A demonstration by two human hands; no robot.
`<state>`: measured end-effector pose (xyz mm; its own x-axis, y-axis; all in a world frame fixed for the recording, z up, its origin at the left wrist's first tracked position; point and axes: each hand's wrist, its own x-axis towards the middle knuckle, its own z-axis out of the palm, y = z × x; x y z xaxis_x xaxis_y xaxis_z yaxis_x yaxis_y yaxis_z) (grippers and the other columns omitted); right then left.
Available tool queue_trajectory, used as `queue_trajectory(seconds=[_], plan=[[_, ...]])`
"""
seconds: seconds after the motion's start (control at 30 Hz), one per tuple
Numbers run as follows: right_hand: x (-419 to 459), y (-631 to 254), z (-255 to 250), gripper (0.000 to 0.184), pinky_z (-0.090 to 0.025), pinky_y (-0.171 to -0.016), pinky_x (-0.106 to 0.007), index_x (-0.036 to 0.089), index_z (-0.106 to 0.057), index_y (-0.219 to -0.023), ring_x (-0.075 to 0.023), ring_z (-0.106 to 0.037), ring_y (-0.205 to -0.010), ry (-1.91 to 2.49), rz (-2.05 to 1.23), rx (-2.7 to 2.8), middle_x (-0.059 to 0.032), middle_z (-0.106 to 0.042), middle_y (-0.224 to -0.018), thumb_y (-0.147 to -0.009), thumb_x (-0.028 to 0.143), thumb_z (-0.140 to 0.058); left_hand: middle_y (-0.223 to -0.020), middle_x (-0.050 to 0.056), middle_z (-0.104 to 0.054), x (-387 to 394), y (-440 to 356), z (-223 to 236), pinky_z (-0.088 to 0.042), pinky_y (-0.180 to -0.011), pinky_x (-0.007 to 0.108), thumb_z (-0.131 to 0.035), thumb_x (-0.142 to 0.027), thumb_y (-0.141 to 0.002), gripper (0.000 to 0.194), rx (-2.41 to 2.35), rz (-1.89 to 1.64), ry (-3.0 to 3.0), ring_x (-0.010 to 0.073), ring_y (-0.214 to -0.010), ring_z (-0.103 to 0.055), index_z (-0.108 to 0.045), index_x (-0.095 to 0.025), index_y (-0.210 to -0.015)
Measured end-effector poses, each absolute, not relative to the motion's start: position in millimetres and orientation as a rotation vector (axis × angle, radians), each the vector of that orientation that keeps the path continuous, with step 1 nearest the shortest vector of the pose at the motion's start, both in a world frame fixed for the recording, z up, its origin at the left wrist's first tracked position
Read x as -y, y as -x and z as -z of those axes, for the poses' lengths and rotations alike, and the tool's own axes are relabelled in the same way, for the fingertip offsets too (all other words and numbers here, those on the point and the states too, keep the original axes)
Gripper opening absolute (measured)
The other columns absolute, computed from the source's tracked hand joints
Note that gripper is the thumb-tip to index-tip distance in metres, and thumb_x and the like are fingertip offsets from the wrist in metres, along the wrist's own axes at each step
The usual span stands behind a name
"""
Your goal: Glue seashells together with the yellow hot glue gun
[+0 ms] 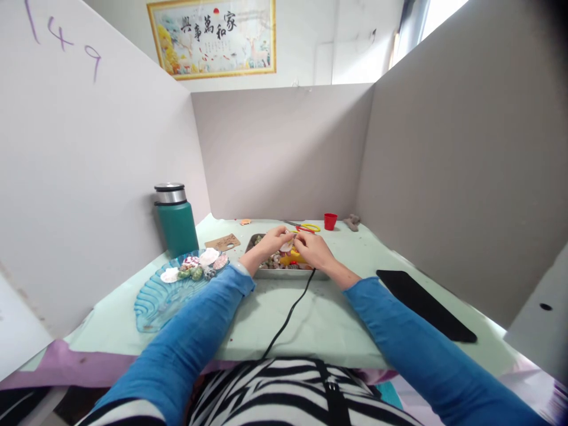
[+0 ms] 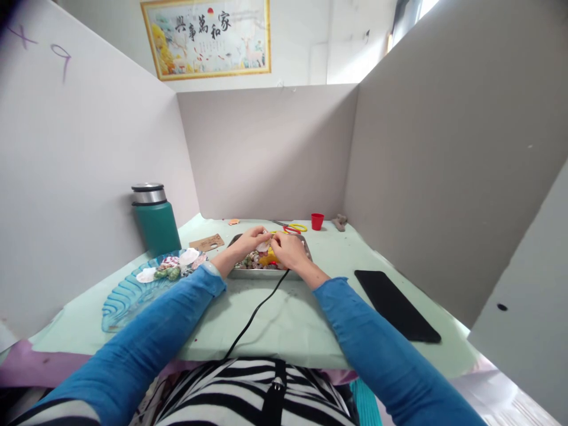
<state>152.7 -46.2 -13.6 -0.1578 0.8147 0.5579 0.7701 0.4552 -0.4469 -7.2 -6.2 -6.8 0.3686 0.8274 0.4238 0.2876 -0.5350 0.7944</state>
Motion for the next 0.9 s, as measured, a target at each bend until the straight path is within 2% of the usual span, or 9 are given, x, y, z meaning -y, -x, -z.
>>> queue_trajectory(seconds=[0.3,0.9], plan=[[48.8,-151.7,11.2,0.023,-0.031,-0.060,-0.025,0.019,-0.061,-0.075,-0.0154,-0.054,-0.065,1.340,-0.073,1.955,-0.0030,-0.064,-0.069,-0.087,0.029,-0.044,-0.063,-0.004,-0.046,6.3,7.0,7.0,-0.035,-0.054,0.022,-0.059,-0.047,-0.076,0.032,-0.972,-1.120,-2.020,0.0100,-0.060,-0.043,-0.049,-0.017,-0.071],[46.8,-152.2,13.4,0.023,-0.031,-0.059,-0.025,0.019,-0.060,-0.073,-0.0150,-0.054,-0.065,1.317,-0.076,1.956,-0.0028,-0.064,-0.070,-0.087,0.028,-0.045,-0.064,-0.004,-0.049,5.3,7.0,7.4,-0.042,-0.056,0.023,-0.059,-0.048,-0.076,0.033,-0.977,-1.081,-1.979,0.0109,-0.062,-0.049,-0.050,-0.017,-0.075]])
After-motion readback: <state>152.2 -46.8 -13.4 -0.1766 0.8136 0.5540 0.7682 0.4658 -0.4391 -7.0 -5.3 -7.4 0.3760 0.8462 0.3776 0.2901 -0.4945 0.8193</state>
